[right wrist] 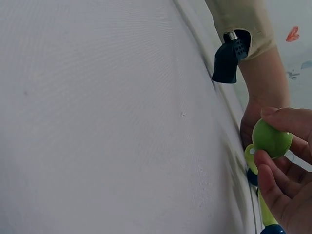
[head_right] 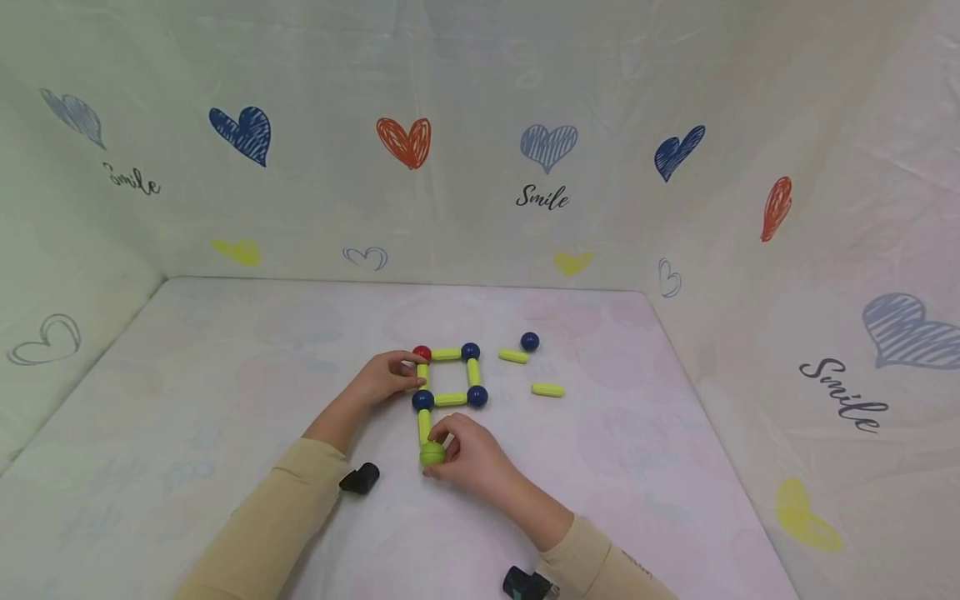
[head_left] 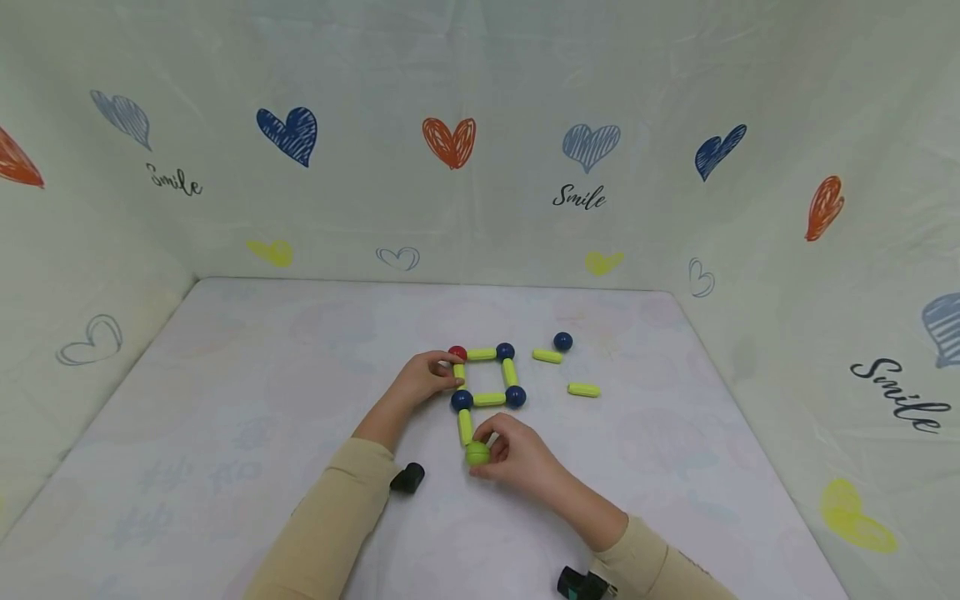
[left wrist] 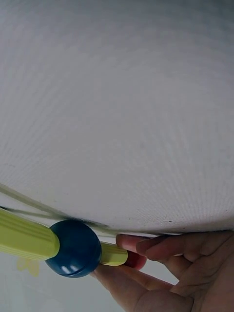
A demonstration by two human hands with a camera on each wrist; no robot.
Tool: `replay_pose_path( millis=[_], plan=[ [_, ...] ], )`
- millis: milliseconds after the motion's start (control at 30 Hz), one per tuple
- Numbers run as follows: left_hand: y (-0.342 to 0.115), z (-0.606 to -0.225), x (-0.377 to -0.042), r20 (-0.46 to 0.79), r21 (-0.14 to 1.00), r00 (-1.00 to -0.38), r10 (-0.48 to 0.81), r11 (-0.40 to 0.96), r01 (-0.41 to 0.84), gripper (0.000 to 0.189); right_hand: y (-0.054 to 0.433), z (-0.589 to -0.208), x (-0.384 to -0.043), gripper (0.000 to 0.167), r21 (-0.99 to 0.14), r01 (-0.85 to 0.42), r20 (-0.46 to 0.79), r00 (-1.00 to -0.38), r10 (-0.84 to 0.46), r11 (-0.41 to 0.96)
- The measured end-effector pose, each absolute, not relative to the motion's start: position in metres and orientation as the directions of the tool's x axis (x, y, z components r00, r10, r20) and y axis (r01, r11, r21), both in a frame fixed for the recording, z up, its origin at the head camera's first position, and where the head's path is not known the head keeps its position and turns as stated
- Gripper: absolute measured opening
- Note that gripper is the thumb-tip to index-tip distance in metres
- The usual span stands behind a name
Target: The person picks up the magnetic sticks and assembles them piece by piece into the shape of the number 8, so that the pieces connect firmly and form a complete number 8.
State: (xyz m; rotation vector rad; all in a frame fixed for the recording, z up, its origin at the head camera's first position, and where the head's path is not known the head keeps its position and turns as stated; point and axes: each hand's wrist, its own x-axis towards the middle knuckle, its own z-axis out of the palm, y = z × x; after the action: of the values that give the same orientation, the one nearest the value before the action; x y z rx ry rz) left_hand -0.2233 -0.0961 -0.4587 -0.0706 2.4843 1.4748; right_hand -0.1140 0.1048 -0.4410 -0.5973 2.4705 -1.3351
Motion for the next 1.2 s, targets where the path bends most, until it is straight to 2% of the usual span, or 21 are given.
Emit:
replay_pose_path(
  millis=[333, 1200],
  plan=[
    [-0.096, -0.457, -0.223, -0.234, 0.861, -0.967, 0.098, 0.482, -0.160, 0.033, 0.104, -0.448, -0.111, 0.034, -0.848, -0.207, -0.068, -0.871, -0.486, 0.488],
    [-0.096, -0.458, -0.223, -0.235, 0.852, -0.968, 0.087, 0.499, -0.162, 0.033, 0.102, -0.455, -0.114, 0.032, -0.812, -0.298, -0.007, -0.856, -0.518, 0.502]
  ],
)
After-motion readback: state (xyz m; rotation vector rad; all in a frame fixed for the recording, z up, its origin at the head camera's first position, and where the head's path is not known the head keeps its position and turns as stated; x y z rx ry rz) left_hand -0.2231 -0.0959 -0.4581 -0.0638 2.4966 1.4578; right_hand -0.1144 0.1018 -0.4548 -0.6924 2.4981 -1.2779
